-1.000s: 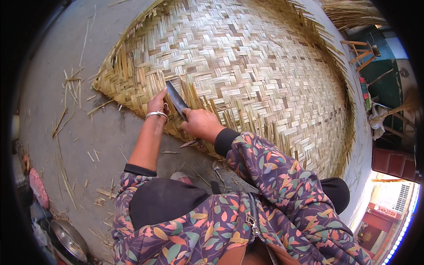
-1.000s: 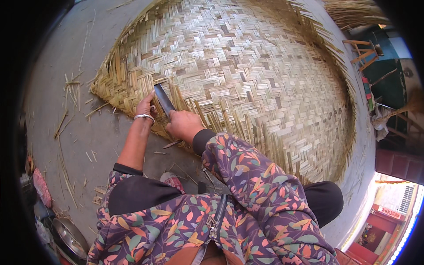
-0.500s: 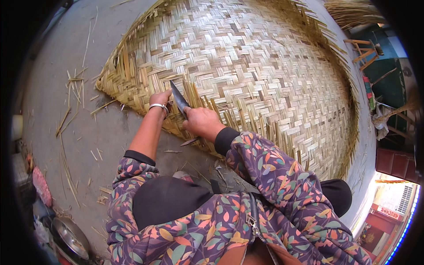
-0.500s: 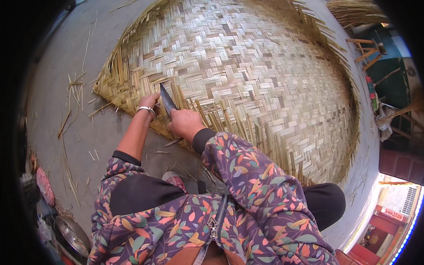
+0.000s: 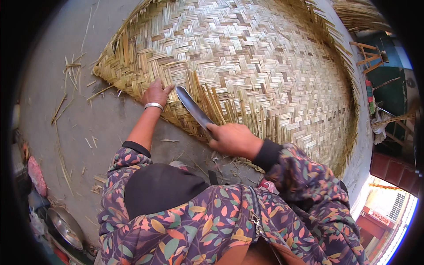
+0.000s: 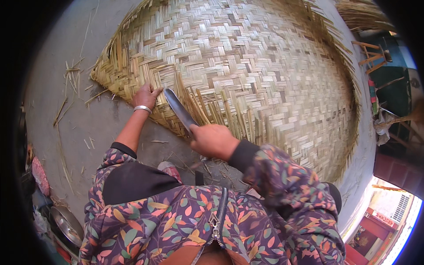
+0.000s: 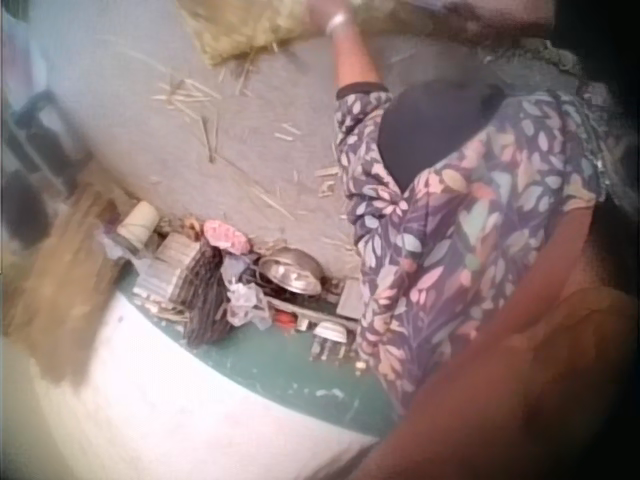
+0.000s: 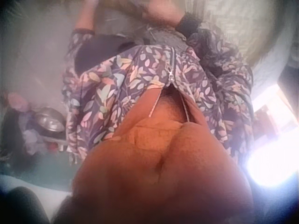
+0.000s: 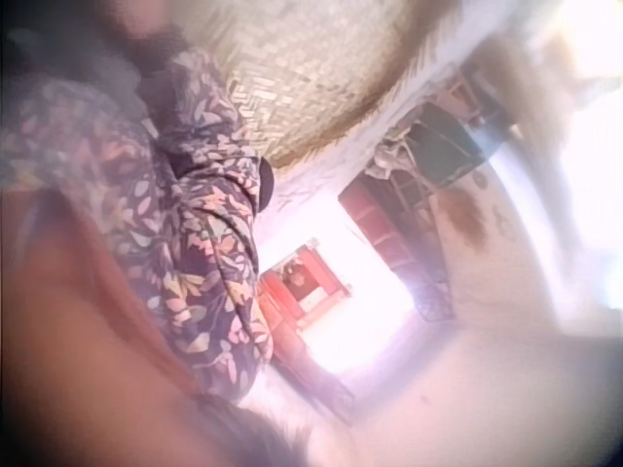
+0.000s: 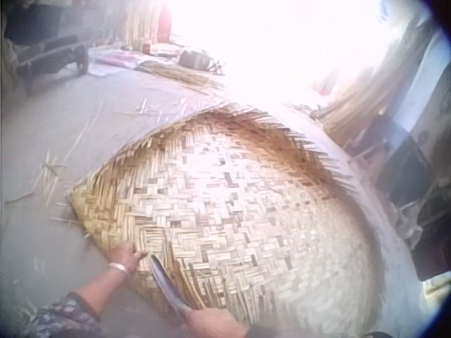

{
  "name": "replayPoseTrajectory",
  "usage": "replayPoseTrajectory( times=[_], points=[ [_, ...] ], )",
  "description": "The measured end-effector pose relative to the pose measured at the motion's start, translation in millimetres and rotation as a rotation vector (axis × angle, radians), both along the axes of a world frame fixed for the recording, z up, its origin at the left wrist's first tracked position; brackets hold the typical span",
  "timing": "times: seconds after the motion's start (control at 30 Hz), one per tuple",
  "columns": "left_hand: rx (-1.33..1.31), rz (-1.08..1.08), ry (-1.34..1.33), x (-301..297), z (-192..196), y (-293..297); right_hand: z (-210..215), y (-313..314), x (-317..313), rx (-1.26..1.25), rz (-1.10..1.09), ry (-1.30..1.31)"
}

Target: The person sits on the floor and uses a curved knife to trim and adjust the edges of a large woven mat. They repeatedly tap and press the mat's edge to secure the weave and remove excess strands.

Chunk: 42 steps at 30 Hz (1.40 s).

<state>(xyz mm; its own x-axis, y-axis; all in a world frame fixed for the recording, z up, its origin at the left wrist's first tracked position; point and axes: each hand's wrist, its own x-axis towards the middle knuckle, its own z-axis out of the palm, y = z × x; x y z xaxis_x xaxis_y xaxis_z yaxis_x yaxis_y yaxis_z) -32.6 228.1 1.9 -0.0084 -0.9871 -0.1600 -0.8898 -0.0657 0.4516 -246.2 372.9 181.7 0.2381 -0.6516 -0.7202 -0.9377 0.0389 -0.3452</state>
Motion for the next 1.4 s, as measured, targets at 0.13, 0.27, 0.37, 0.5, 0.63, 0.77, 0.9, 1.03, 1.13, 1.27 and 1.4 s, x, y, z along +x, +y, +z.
replayPoseTrajectory(
  times=[0.13, 0.27, 0.37, 0.5, 0.63, 0.77, 0.9, 1.03, 1.13, 1.27, 1.4],
  points=[
    [0.102, 0.028, 0.040, 4.9, -9.5, -4.6, 32.9, 18.3, -42.5, 0.129, -0.089, -0.209],
    [0.099, 0.182, 0.460, 4.4, -10.6, -11.0, 37.9, 21.0, -55.7, 0.409, -0.409, -0.613],
    [0.314, 0.097, 0.878, -16.6, -3.3, -6.6, 35.8, 28.4, -53.3, 0.502, -0.497, -0.790],
    [0.802, 0.013, 0.989, -16.5, 21.5, -13.5, 31.7, 35.4, -45.4, 0.431, -0.394, -0.988],
    [0.875, 0.014, 0.980, -6.4, 23.2, -5.3, 24.9, 36.7, -33.7, 0.358, -0.396, -0.961],
    [0.617, 0.019, 0.896, -7.1, 1.5, 5.3, 19.2, 28.0, -36.6, 0.458, -0.504, -0.822],
    [0.460, 0.264, 0.960, -14.8, -17.9, 8.2, -4.9, 7.1, -34.3, 0.420, -0.693, -0.957],
    [0.358, 0.328, 1.006, -21.6, -27.6, 16.4, -45.7, -19.8, -22.8, 0.200, -0.602, -0.726],
    [0.300, 0.312, 1.033, -25.7, -30.2, 20.4, -58.7, -33.6, -22.5, 0.063, -0.436, -0.481],
    [0.268, 0.344, 1.087, -26.0, -28.0, 23.6, -48.4, -47.0, -23.3, -0.005, -0.256, -0.289],
    [0.343, 0.434, 1.170, -24.7, -19.3, 22.0, -39.6, -39.1, -9.3, -0.061, -0.237, -0.181]
  ],
)
